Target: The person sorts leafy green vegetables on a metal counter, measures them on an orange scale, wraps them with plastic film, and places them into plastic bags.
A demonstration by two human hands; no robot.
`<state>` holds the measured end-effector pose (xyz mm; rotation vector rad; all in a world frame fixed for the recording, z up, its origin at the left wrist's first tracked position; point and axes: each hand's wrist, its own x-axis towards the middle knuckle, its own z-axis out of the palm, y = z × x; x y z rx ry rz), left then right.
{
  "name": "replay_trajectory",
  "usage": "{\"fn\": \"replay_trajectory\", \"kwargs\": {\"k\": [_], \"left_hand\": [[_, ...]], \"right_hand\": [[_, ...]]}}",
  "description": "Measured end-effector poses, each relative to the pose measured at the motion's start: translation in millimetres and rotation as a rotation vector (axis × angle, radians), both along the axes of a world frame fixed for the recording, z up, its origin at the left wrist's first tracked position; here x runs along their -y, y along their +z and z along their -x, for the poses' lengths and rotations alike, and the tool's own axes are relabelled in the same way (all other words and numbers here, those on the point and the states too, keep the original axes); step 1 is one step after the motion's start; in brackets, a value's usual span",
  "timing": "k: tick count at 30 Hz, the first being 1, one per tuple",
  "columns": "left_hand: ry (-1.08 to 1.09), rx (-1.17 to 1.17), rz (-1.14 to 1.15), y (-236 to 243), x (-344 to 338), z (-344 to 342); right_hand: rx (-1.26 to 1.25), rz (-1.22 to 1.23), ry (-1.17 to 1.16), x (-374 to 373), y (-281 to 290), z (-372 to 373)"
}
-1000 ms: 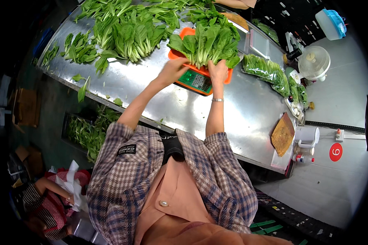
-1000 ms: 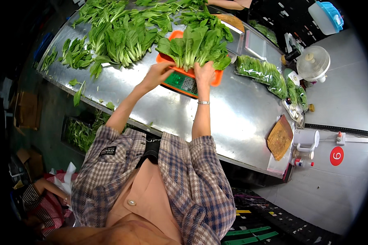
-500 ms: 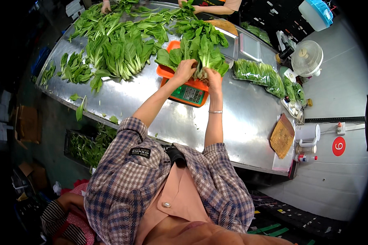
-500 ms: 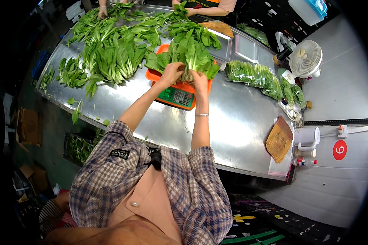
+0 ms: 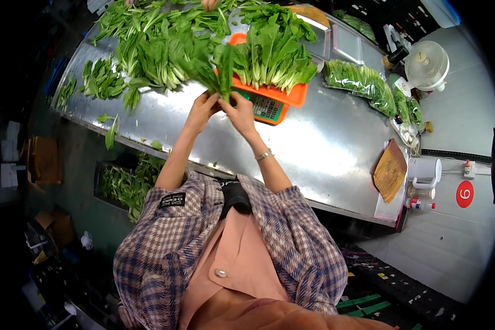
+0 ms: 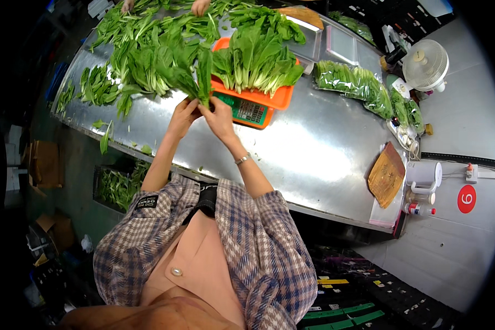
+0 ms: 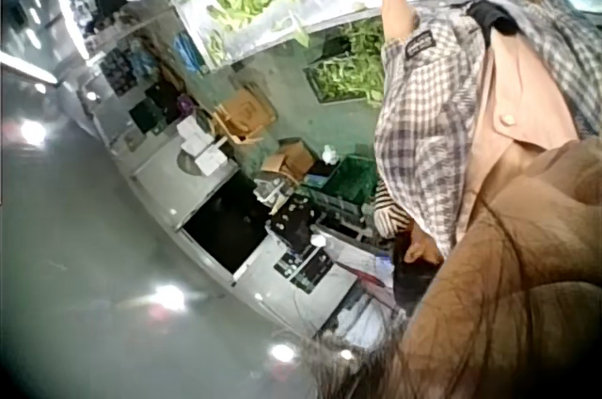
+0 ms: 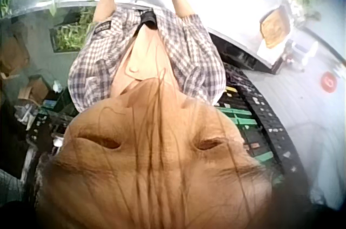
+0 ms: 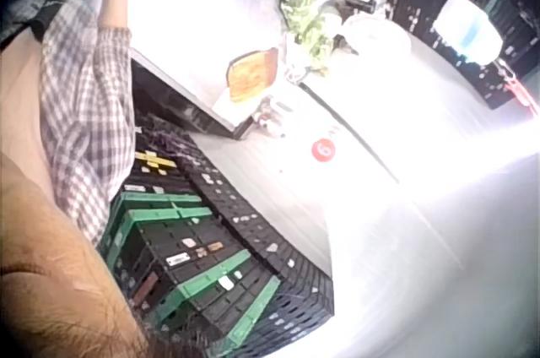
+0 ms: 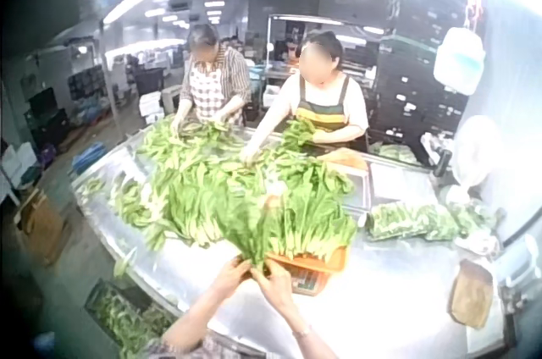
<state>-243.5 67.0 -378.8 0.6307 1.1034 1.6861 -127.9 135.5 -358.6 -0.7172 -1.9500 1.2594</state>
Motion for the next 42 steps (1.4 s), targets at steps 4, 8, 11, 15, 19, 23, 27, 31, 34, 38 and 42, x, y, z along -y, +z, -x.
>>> {"fn": "replay_trajectory", "kwargs": {"k": [4,8,11,15,19,23,27,31,34,38,42], "left_hand": [[0.124,0.068,0.137,-36,55,10],[0.126,0.096,0.201,-53,85,4],[0.104,0.184,0.221,-68,91,5],[0.041,0.473,0.134,-66,89,1],[0.002,0.470,0.089,-52,80,-2],[0.015,0.349,0.016,-52,61,-3],[0.353,-0.744,0.433,-93,64,27],[0.279,-1.304,0.749,-103,91,50],[0.241,-1.380,0.891,-88,83,45],[0.087,-1.355,0.861,-71,83,52],[0.248,-1.355,0.795,-39,87,55]], "right_hand": [[-0.063,0.192,-0.009,38,-47,27],[0.104,0.022,-0.012,57,-63,32],[0.326,-0.314,0.027,65,-71,33],[0.528,-0.302,0.203,57,-58,29],[0.416,-0.249,0.223,49,-53,25],[0.275,-0.214,0.182,29,-47,6],[0.085,0.042,-0.126,-14,-18,-75],[0.429,-0.427,-0.891,-87,-47,-201],[0.826,-0.495,-1.292,-138,-81,-331],[1.313,-0.640,-1.433,-141,-118,-458],[1.509,-0.261,-1.324,-139,-111,-453]]}}
